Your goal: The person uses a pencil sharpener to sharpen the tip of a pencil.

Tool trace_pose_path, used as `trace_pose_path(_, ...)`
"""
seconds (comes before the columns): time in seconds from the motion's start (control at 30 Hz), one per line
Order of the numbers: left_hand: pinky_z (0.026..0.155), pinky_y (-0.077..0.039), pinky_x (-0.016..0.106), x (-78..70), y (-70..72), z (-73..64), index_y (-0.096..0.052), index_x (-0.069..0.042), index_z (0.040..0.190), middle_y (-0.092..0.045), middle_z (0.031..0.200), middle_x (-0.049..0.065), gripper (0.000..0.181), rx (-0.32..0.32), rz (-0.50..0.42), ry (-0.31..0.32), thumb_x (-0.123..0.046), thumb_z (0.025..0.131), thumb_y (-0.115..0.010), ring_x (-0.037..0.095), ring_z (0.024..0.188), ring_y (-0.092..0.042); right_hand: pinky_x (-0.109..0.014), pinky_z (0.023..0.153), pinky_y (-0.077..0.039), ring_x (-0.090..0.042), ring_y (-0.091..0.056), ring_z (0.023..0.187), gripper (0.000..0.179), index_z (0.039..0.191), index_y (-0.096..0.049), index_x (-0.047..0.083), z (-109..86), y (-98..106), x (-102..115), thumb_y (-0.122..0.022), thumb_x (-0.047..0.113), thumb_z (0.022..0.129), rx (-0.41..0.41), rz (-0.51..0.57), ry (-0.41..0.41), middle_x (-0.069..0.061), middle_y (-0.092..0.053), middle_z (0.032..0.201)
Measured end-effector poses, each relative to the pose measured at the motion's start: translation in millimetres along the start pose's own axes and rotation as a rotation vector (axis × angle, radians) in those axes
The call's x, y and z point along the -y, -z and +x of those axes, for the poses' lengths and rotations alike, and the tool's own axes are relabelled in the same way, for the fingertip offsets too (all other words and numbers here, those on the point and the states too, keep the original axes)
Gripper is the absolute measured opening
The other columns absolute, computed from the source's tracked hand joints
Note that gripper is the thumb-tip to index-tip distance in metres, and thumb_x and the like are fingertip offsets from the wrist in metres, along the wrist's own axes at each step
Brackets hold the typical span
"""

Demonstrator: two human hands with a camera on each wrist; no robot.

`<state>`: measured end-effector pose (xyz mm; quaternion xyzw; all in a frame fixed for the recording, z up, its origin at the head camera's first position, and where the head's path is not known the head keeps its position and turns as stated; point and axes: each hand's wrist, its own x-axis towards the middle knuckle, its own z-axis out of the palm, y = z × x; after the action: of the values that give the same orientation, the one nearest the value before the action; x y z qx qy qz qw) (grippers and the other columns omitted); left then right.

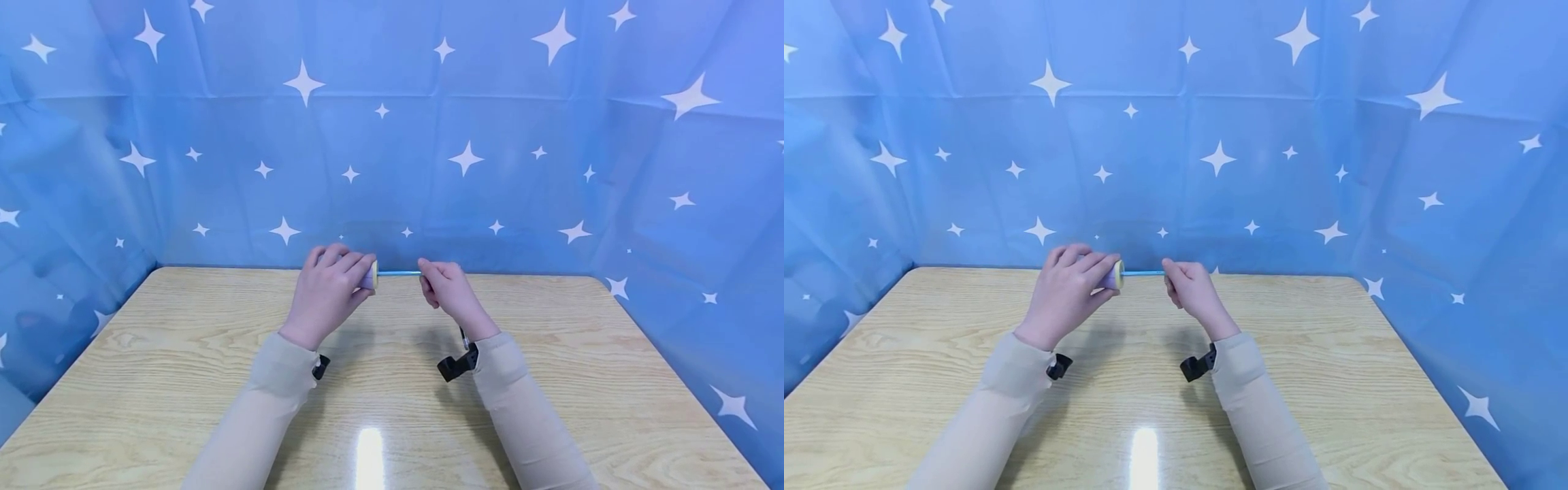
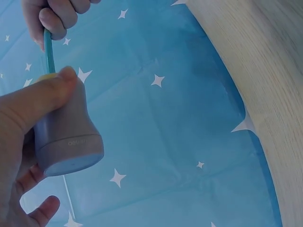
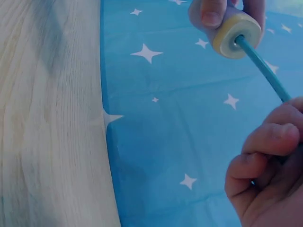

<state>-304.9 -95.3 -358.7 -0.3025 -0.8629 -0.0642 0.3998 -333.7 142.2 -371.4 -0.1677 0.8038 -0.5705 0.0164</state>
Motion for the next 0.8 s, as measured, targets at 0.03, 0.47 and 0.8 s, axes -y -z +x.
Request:
trace_pose_path(0.03, 0.091, -0.041, 0.043, 0.2, -0.2, -0.4, -0.071, -0.013, 0.117, -0.071, 0.104, 0.0, 0.052, 0.005, -0.005, 0.004, -0.03, 0.071, -0.087, 0.023, 0.102, -0.056, -0.032, 0.051, -0.037, -0.026, -0.039, 0.047, 0.058, 0.064, -0.051, 0.001, 0.3, -0.2, 0.3, -0.041, 0.042, 0.103, -0.004, 0.0, -0.002, -0.006, -0.041, 0.052)
trace_pose_path(0.47, 0.091, -0.04, 0.046, 2.2, 0.3, -3.4, -0.069, -0.015, 0.121, -0.07, 0.107, 0.001, 0.051, 0.082, -0.016, 0.061, -0.035, 0.076, -0.083, 0.024, 0.106, -0.054, -0.036, 0.06, -0.047, -0.027, -0.051, 0.061, 0.024, 0.116, -0.068, 0.013, -2.1, 4.0, 6.2, -0.061, 0.025, 0.096, -0.021, -0.104, 0.092, -0.009, -0.06, 0.076)
trace_pose_path(0.8, 0.091, -0.04, 0.044, 2.5, 0.8, -2.3, -0.07, -0.014, 0.119, -0.071, 0.106, 0.001, 0.051, 0.062, -0.006, 0.033, -0.032, 0.074, -0.085, 0.023, 0.104, -0.055, -0.033, 0.05, -0.035, -0.022, -0.038, 0.05, 0.017, 0.106, -0.072, 0.008, -0.8, -2.7, 5.2, -0.063, 0.018, 0.095, -0.07, -0.291, 0.172, -0.005, -0.048, 0.06)
